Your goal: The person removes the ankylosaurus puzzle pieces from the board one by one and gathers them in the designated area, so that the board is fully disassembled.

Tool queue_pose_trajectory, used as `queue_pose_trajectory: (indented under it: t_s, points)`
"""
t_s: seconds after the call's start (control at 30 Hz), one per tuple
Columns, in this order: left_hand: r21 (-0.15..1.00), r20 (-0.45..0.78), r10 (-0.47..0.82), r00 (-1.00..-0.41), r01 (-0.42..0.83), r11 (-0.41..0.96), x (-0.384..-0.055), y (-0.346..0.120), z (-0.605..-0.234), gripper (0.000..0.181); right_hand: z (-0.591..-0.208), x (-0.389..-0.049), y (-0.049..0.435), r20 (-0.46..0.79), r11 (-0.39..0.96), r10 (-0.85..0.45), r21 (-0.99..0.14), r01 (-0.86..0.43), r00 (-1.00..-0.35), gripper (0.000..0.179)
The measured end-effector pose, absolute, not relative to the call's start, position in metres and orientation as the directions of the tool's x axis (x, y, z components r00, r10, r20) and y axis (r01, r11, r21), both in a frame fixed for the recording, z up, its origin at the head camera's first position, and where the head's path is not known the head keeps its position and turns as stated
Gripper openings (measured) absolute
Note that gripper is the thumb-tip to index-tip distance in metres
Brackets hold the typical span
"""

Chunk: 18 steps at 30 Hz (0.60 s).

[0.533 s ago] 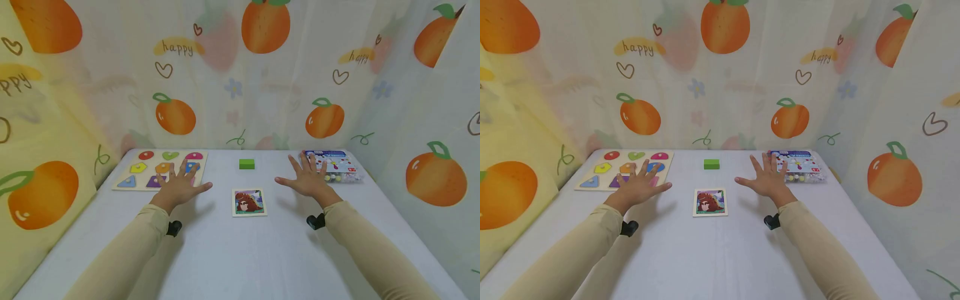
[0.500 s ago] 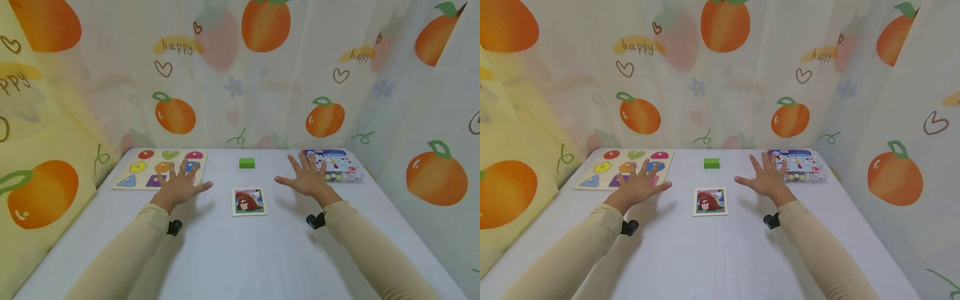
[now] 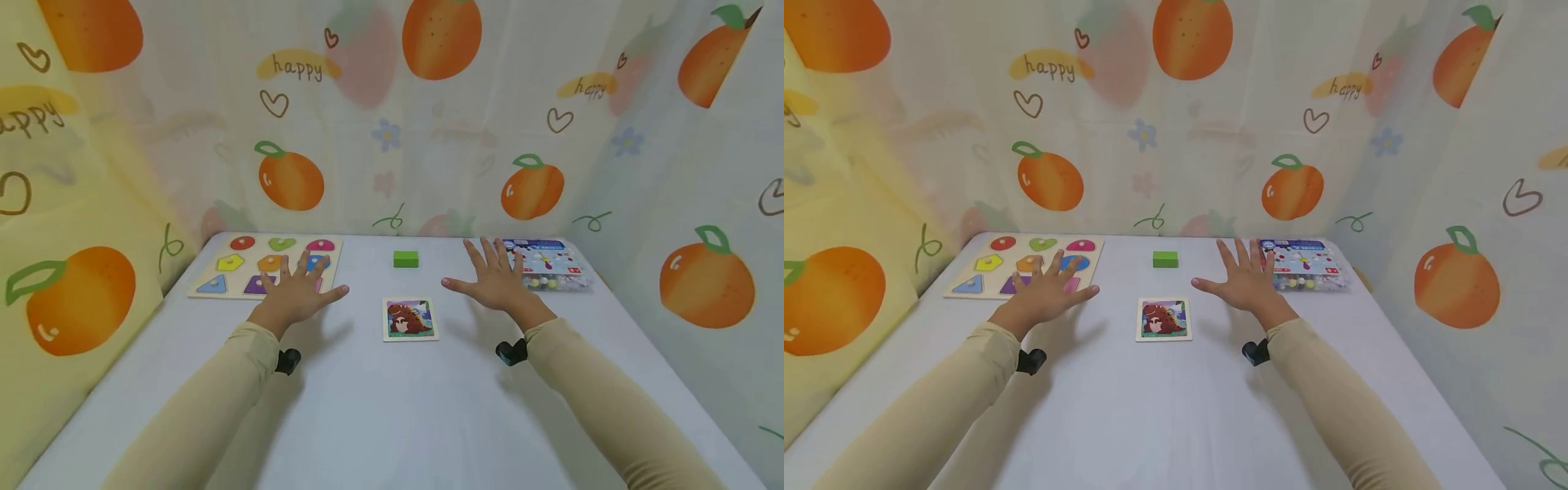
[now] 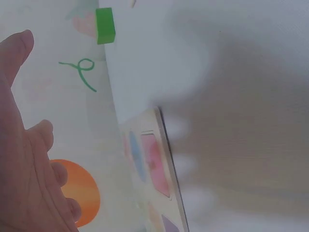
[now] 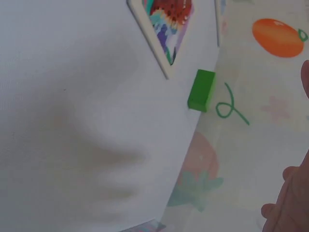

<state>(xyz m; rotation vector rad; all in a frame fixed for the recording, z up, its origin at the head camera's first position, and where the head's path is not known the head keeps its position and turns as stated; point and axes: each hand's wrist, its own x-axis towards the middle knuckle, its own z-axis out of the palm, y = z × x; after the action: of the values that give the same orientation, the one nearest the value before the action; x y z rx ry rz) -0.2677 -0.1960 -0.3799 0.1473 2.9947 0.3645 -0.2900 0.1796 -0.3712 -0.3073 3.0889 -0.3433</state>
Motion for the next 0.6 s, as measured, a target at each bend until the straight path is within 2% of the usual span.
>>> queue_pose_trajectory:
  t_s: [0.27,0.6]
  points:
    - [0.262,-0.108,0.127,-0.986,0.095,0.960,-0.265,-0.192,-0.375,0.104,-0.370,-0.286,0.181,-0.013,0.951,-0.216,-0.229,-0.207,-0.976,0.111]
    - [0.232,-0.121,0.142,-0.982,0.111,0.966,-0.265,-0.189,-0.380,0.102,-0.378,-0.286,0.177,-0.024,0.941,-0.238,-0.253,-0.224,-0.971,0.113]
